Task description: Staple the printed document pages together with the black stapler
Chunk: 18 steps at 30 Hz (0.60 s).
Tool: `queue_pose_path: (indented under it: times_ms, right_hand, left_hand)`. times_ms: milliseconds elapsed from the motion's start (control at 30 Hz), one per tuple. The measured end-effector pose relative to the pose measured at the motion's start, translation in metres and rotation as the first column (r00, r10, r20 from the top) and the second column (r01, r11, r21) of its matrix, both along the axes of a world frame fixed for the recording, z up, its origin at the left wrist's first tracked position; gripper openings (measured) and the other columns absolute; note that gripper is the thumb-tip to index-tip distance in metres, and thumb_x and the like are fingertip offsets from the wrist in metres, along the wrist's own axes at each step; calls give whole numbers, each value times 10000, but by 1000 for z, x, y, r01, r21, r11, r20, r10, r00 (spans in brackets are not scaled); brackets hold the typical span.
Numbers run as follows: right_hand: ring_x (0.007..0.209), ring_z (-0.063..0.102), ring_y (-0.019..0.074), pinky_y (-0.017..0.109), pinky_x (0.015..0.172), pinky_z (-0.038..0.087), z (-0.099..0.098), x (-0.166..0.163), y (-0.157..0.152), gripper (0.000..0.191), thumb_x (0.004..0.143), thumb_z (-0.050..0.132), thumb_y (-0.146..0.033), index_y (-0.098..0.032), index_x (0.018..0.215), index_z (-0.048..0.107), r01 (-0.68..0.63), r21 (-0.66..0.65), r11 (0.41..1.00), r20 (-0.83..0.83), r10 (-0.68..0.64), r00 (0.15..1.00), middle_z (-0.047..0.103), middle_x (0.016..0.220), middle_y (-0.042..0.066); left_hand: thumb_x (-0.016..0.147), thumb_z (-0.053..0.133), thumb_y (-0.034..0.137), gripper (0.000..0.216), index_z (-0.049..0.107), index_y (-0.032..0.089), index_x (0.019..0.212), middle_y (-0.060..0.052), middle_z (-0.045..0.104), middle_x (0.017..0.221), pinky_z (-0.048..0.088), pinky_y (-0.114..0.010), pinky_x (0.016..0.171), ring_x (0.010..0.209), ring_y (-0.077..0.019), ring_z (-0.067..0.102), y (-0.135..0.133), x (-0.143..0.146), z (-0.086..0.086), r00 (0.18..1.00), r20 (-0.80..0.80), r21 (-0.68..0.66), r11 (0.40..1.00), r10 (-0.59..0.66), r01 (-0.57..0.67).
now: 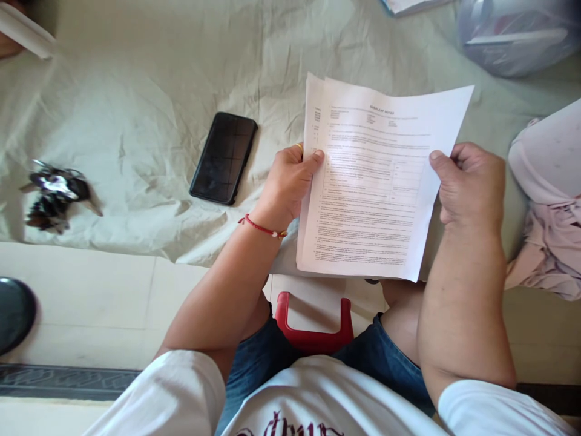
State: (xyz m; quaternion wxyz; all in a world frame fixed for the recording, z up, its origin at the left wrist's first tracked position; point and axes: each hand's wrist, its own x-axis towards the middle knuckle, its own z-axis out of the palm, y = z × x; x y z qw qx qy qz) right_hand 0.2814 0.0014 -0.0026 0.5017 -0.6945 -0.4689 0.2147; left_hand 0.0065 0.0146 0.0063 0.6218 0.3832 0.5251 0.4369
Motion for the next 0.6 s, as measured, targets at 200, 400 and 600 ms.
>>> queue_pose_path:
  times_ms: [200,400,600]
  right_hand:
    - [607,484,103,295,609,389,3,-4,-2,169,820,801,-171,-196,711,674,17,-10,1000,9,-16,1000,607,678,-48]
    - [604,492,101,296,624,404,2,-4,-1,157,828,773,-134,-193,717,677,2,-6,1000,-11,-2,1000,603,670,-53]
    - [596,474,83,285,628,398,1,-2,-1,183,838,770,-115,-184,706,663,-1,6,1000,-4,1,1000,570,656,-69]
  left_hand:
    - [964,709,283,63,698,222,947,-60,846,971,680,-398,973,1133,-278,812,0,1,0,1000,6,3,1000,11,-11]
    - [952,723,276,62,695,221,955,-74,843,989,676,-418,988,1154,-296,808,0,1,1,1000,5,8,1000,5,-5]
    - [969,716,283,74,693,215,957,-68,836,973,677,-415,985,1132,-287,816,1,-1,-4,1000,26,31,1000,-7,6]
